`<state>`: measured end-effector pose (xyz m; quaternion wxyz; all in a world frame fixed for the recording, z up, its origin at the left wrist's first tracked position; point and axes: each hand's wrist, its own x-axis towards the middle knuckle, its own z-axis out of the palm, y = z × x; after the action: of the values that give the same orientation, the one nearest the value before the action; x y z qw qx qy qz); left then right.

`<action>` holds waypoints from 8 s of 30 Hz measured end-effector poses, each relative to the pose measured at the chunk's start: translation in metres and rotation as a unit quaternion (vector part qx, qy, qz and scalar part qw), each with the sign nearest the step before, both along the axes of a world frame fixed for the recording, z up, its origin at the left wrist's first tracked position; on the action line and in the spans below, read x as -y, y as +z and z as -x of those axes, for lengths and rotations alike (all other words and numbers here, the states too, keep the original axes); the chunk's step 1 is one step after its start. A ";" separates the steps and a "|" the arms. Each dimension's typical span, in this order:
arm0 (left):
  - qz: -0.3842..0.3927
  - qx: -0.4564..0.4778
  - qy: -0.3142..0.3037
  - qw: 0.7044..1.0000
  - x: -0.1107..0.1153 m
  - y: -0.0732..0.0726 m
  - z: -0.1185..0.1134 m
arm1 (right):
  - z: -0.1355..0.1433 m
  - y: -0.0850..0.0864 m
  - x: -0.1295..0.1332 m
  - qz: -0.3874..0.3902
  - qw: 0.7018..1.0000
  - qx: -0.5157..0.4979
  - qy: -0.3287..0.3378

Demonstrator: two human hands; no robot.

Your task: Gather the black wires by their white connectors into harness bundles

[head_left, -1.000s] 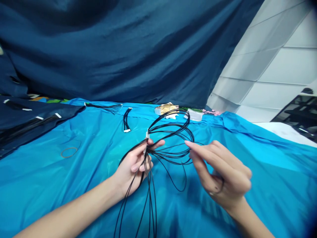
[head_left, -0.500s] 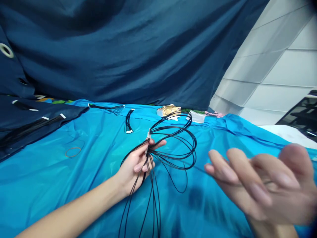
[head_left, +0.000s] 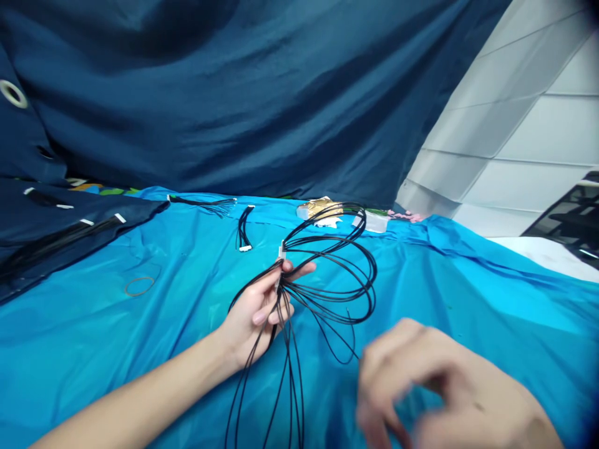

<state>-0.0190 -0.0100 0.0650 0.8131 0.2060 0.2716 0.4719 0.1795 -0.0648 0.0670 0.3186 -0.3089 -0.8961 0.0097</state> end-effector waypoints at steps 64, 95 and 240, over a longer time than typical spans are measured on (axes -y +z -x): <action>0.017 0.006 -0.023 1.000 0.002 -0.008 -0.002 | 0.041 -0.019 -0.019 0.094 0.939 -0.302 -0.134; 0.062 -0.002 -0.002 0.998 0.004 -0.004 -0.003 | 0.044 -0.024 -0.019 0.021 0.970 -0.215 -0.109; -0.136 -0.087 0.149 0.976 -0.021 -0.011 0.005 | 0.022 -0.028 -0.049 0.287 0.856 -0.429 0.024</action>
<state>-0.0244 0.0113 0.0539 0.6714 0.3124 0.3023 0.6002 0.1579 -0.0154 0.0389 0.5682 -0.3299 -0.6355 0.4056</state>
